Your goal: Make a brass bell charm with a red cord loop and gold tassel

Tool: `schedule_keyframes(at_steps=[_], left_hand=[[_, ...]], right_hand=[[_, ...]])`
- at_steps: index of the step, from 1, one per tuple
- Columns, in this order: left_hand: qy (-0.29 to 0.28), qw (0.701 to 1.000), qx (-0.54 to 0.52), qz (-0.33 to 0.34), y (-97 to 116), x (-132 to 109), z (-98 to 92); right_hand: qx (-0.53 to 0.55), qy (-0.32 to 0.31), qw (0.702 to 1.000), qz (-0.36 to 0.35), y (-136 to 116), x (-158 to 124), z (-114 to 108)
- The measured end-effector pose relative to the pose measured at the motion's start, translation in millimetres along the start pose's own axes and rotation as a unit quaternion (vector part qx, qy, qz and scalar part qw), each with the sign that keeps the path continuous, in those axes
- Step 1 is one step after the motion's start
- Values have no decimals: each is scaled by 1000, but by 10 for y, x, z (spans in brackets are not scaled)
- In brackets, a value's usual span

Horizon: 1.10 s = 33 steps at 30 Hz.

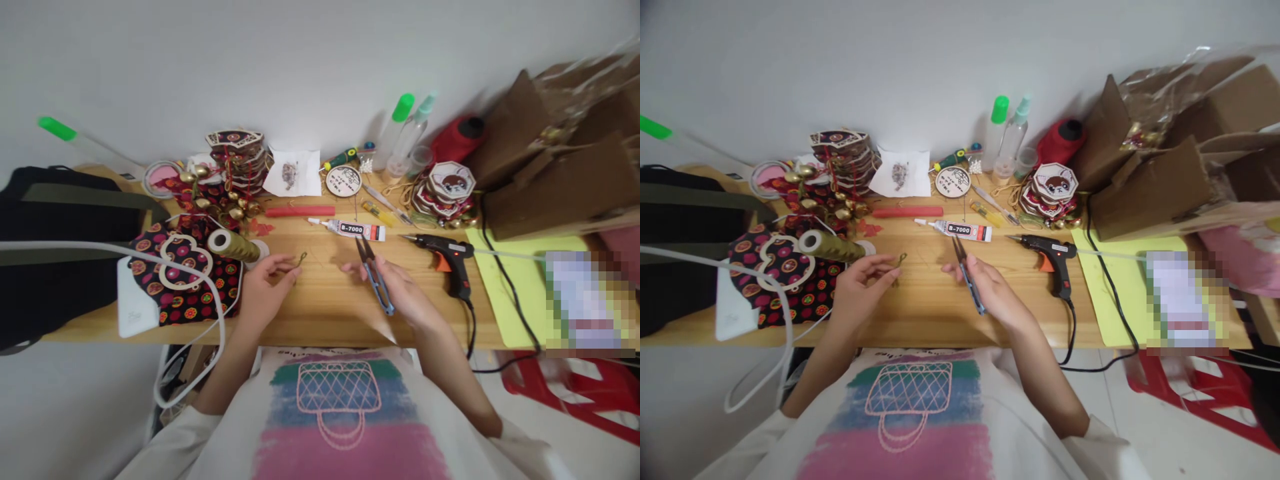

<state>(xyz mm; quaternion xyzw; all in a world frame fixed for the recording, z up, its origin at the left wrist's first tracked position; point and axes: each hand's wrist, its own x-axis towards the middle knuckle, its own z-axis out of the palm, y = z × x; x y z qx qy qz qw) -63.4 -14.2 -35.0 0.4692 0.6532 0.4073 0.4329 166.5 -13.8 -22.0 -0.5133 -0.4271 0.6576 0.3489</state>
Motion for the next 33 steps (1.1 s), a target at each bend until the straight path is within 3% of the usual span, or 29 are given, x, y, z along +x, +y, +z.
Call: schedule_keyframes(at_steps=[2,5,10,17,27,33], left_hand=[[-22,996,-72,-37,55,-2,11],[-65,981,-161,-87,115,2,59],[-115,959,-226,-127,180,-1,199],[-135,958,-212,-135,204,-18,315],[-170,964,-169,-117,136,-44,355],[-192,971,-101,-101,122,-90,299]], right_hand=[[-46,-30,998,-30,-4,-19,3],[-16,-53,997,-50,-1,-21,54],[62,-27,997,-41,-8,54,236],[97,56,993,-29,59,139,319],[29,79,994,-74,79,179,320],[42,101,991,-79,80,197,280]])
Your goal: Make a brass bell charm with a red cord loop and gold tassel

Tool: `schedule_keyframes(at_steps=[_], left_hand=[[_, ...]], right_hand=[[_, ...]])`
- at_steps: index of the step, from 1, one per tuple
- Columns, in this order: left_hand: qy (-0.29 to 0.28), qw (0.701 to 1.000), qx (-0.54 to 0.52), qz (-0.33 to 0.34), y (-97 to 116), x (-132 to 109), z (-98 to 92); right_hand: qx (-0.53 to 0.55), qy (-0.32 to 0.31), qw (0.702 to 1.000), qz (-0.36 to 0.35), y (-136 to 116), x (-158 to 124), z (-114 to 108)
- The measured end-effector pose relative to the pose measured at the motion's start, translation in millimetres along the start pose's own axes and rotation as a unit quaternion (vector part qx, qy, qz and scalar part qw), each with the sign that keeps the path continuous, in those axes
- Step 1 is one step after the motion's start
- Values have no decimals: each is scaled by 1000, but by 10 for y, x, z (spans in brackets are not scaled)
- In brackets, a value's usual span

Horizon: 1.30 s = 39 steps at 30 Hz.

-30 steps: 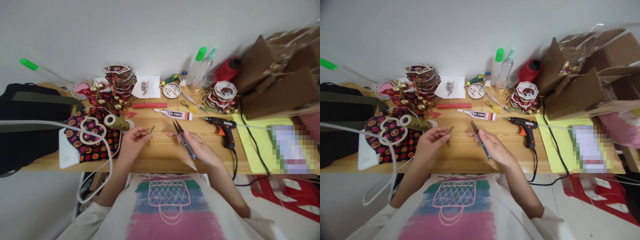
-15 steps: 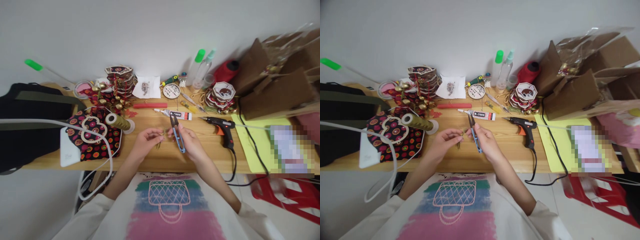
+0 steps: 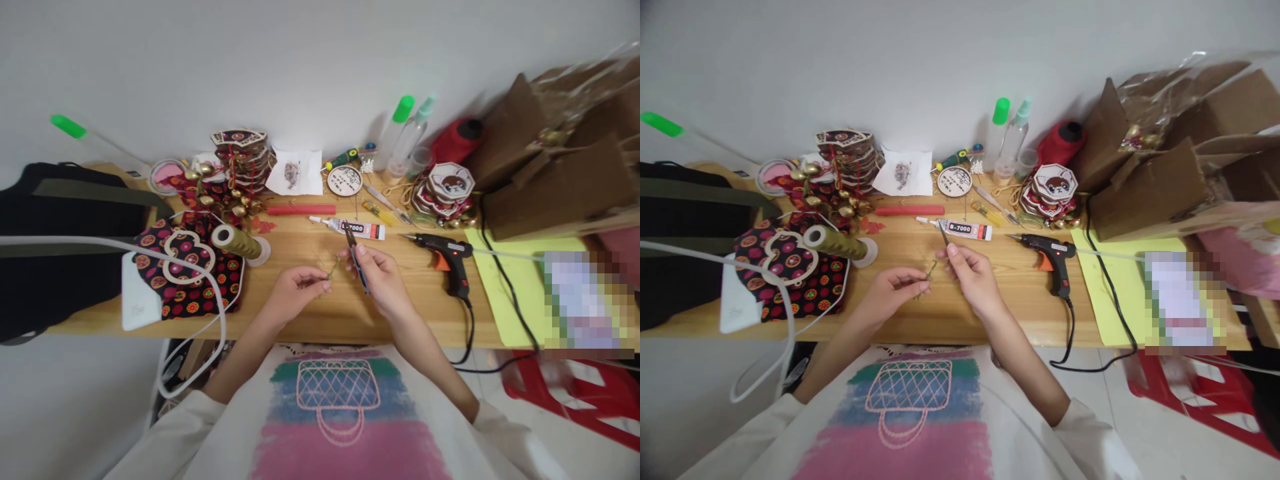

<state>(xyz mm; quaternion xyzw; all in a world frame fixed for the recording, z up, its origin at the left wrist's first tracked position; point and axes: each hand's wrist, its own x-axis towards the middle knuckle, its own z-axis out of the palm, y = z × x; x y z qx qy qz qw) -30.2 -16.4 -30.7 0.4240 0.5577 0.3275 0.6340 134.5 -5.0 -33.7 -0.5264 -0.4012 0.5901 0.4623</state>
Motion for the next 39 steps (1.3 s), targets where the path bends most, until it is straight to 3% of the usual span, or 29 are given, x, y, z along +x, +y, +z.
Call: schedule_keyframes(at_steps=[5,10,19,24,27,29,30,32,35,37,39], left_hand=[[16,998,56,-4,2,-84,-46],[29,998,30,-47,-38,-141,-81],[-23,995,27,-93,-96,-242,-151],[-6,994,39,-102,-173,-344,-233],[-28,986,120,-111,-150,-456,-365],[-121,956,242,-109,-96,-516,-489],[-128,938,308,-97,-68,-526,-552],[-68,921,381,-45,-29,-492,-653],[83,931,355,23,-40,-315,-693],[98,933,344,29,-74,-170,-647],[74,938,337,30,-104,-53,-578]], right_hand=[[30,-16,999,30,21,30,8],[60,-29,995,69,59,66,52],[74,-35,994,77,83,116,125],[45,-78,992,84,129,165,286],[7,-110,989,97,164,213,415],[-11,-121,987,103,186,244,486],[-17,-124,987,105,194,256,512],[-26,-130,985,107,202,276,544],[-41,-139,983,112,194,294,557],[-47,-141,982,112,181,302,559],[-52,-142,982,113,168,307,565]])
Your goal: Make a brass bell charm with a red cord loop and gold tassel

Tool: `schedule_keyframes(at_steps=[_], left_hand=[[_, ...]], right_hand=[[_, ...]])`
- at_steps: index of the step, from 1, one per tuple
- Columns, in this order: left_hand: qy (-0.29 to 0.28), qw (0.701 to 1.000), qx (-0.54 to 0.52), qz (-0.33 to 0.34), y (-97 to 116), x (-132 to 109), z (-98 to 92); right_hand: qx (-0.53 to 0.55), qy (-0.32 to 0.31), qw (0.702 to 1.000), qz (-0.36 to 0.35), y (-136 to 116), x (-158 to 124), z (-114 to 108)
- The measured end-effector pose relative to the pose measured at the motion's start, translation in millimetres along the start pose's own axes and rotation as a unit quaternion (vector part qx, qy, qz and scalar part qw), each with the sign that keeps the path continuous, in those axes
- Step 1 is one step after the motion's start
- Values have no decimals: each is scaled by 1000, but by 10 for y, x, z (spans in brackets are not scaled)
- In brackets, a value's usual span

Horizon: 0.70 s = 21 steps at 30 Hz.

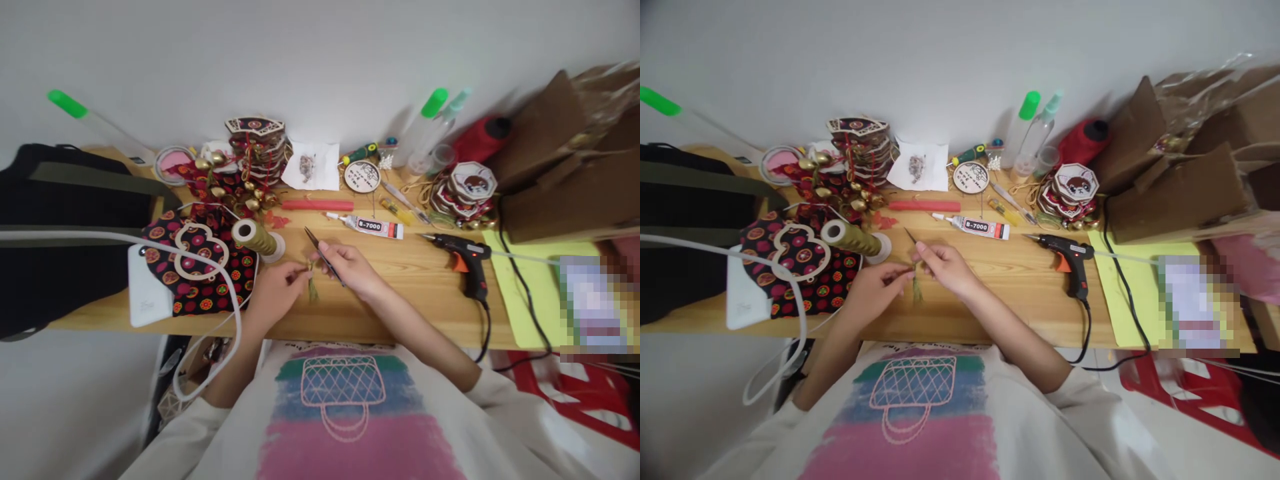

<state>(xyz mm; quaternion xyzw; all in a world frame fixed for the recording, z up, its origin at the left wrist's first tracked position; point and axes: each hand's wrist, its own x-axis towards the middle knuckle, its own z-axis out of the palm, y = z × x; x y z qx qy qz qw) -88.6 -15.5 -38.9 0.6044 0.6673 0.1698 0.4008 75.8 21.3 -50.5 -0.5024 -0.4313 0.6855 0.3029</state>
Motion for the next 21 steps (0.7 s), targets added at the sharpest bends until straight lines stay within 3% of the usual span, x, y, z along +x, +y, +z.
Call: schedule_keyframes(at_steps=[7,11,13,17,19,21], left_hand=[[-29,998,-49,3,30,92,101],[-16,995,-97,-25,35,101,95],[-13,994,-107,-31,39,112,96],[-9,993,-118,-24,29,125,100],[-7,991,-134,-26,33,119,96],[-7,987,-157,-22,58,102,87]], right_hand=[[-4,-3,1000,-17,-37,-24,-31],[-125,29,989,-68,-53,-134,-178],[-266,45,955,-121,-51,-214,-252],[-511,115,840,-143,-28,-353,-309],[-570,146,797,-135,-27,-392,-302],[-583,174,780,-144,-49,-404,-289]])
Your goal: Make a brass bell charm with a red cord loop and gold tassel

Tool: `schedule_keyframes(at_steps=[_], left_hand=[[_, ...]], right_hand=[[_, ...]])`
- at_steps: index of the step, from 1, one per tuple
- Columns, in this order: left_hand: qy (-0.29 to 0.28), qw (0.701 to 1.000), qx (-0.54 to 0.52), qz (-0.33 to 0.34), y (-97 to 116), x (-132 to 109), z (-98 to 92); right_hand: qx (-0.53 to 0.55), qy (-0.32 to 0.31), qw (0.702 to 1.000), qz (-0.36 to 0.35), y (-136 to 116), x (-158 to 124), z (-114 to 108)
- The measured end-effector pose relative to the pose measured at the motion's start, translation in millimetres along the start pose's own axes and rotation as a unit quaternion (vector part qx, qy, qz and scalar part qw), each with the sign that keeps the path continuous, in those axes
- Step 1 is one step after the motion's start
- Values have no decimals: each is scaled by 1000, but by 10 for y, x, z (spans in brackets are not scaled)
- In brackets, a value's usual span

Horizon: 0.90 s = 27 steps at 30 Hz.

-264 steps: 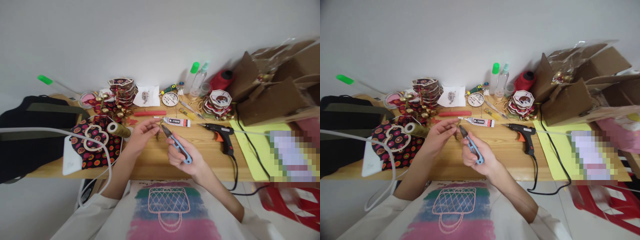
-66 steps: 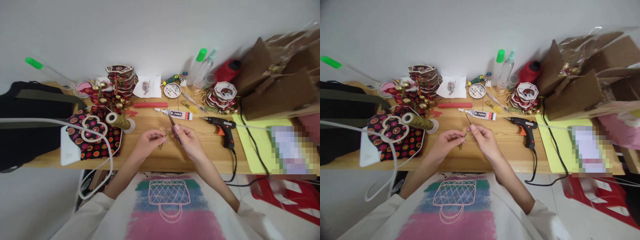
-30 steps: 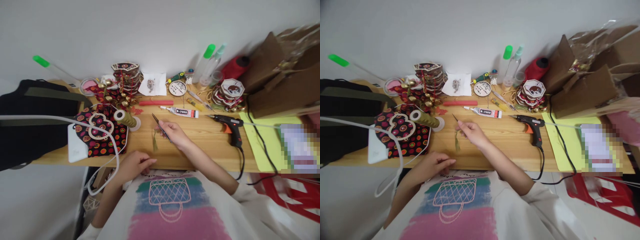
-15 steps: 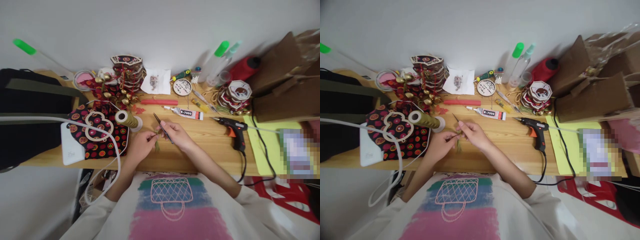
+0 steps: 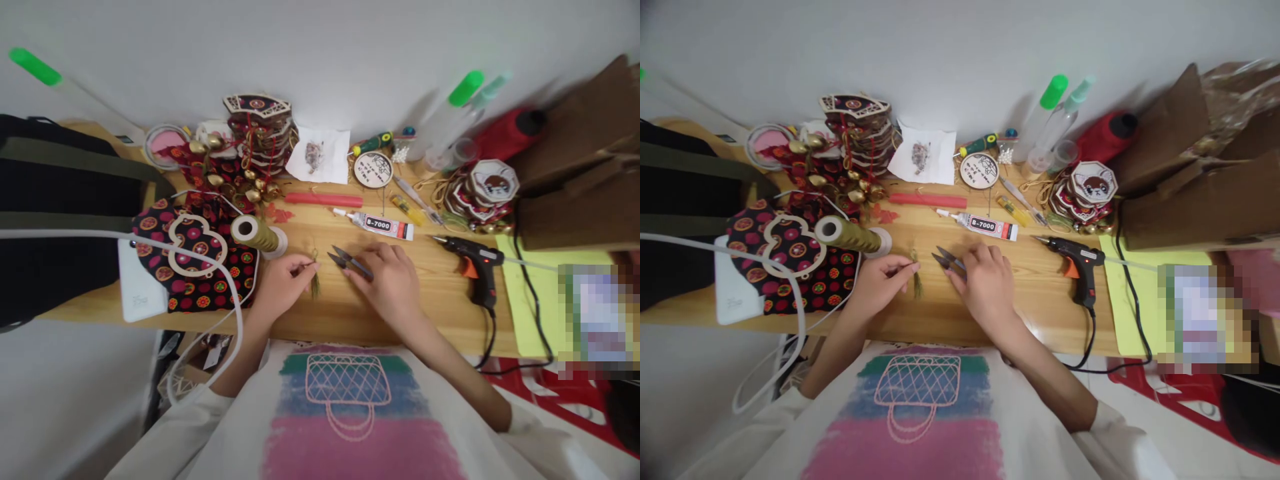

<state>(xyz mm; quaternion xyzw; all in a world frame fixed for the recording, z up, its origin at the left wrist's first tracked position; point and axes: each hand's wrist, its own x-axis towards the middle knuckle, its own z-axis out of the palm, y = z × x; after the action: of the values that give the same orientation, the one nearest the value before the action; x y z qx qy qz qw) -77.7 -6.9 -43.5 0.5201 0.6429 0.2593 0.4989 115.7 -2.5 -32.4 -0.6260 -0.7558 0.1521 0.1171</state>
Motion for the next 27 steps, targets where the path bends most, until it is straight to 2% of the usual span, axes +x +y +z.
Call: schedule_keyframes(at_steps=[3,6,9,13,19,27], left_hand=[[-18,999,-15,32,80,-40,1],[-46,997,0,65,176,-78,1],[-67,994,24,85,247,-100,3],[-72,991,41,103,279,-114,13],[-82,993,16,88,295,-121,24],[-99,990,-78,61,358,-110,76]], right_hand=[[103,45,993,-29,-37,53,-52],[307,-25,950,-45,-86,133,-117],[407,-90,909,-23,-137,188,-168],[415,-85,906,-18,-177,210,-194],[419,-75,905,-7,-158,212,-203],[481,-105,870,22,-124,203,-248]])
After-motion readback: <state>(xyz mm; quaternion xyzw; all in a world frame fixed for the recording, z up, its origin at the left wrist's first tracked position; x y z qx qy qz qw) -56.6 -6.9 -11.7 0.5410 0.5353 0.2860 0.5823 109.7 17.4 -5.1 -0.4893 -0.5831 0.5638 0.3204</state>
